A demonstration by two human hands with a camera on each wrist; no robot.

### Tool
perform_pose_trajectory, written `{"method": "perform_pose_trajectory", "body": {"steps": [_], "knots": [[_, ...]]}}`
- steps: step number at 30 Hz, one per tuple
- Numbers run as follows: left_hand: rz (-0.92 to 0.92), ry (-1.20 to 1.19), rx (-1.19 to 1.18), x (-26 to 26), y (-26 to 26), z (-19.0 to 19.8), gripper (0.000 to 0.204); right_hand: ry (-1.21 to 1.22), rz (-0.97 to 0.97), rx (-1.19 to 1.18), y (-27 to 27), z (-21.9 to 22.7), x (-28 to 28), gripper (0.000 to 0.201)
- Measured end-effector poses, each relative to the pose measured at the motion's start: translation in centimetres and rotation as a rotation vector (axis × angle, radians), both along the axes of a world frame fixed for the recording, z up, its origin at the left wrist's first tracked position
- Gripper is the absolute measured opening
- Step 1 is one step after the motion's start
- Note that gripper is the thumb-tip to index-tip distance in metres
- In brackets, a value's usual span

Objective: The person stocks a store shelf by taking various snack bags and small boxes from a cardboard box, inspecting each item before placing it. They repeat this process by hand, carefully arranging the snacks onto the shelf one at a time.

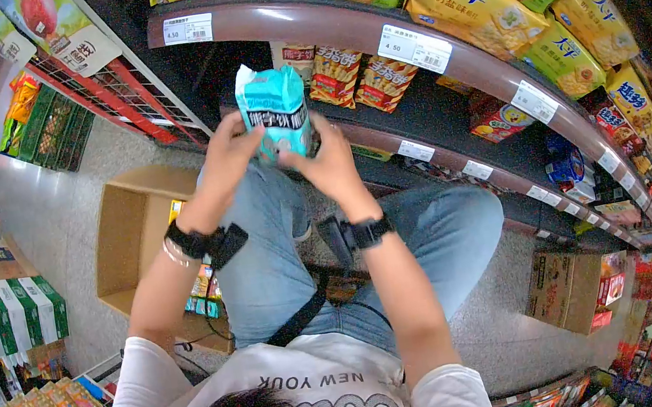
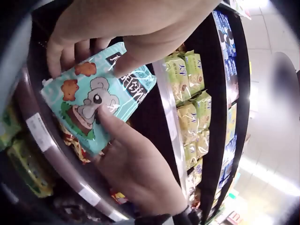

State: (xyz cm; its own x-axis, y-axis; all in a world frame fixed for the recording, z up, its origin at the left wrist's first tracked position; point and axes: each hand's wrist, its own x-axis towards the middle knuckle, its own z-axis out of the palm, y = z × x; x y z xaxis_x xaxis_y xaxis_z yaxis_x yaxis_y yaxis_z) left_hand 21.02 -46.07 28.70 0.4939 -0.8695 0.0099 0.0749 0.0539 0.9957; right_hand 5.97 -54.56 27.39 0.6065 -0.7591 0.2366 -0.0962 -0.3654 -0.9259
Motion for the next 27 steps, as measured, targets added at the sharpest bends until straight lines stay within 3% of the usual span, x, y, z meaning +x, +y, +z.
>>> {"method": "perform_pose_trajectory", "body": {"steps": [2,5,9,10,13,16,19,27], "knots": [[0.012,-0.063,0.024,1.8,-2.3,-0.4,0.027,0.014,-0.114,-0.213,-2.2,-1.8,1.6,0.068],[0.054,-0.175,0.052,3.5,-5.2,-1.3,0.024,-0.011,-0.166,-0.169,-4.4,-3.1,3.9,0.069],[0.118,-0.214,0.079,4.5,-7.4,-1.5,0.024,0.142,-0.225,-0.146,-6.2,-3.9,5.8,0.048],[0.129,-0.205,0.08,4.6,-7.8,-1.7,0.024,0.076,-0.309,-0.362,-6.6,-4.3,6.4,0.046],[0.171,-0.228,0.085,5.4,-9.0,-3.0,0.024,0.142,-0.427,-0.555,-7.5,-5.0,7.2,0.047],[0.185,-0.234,0.084,6.3,-10.4,-5.0,0.024,0.269,-0.397,-0.388,-7.9,-5.0,7.5,0.042],[0.194,-0.141,0.138,6.6,-11.0,-6.6,0.026,0.25,-0.402,-0.336,-8.4,-6.1,7.6,0.034],[0.226,-0.172,0.186,7.3,-11.6,-7.5,0.03,0.164,-0.399,-0.36,-8.3,-7.4,7.7,0.028]]}}
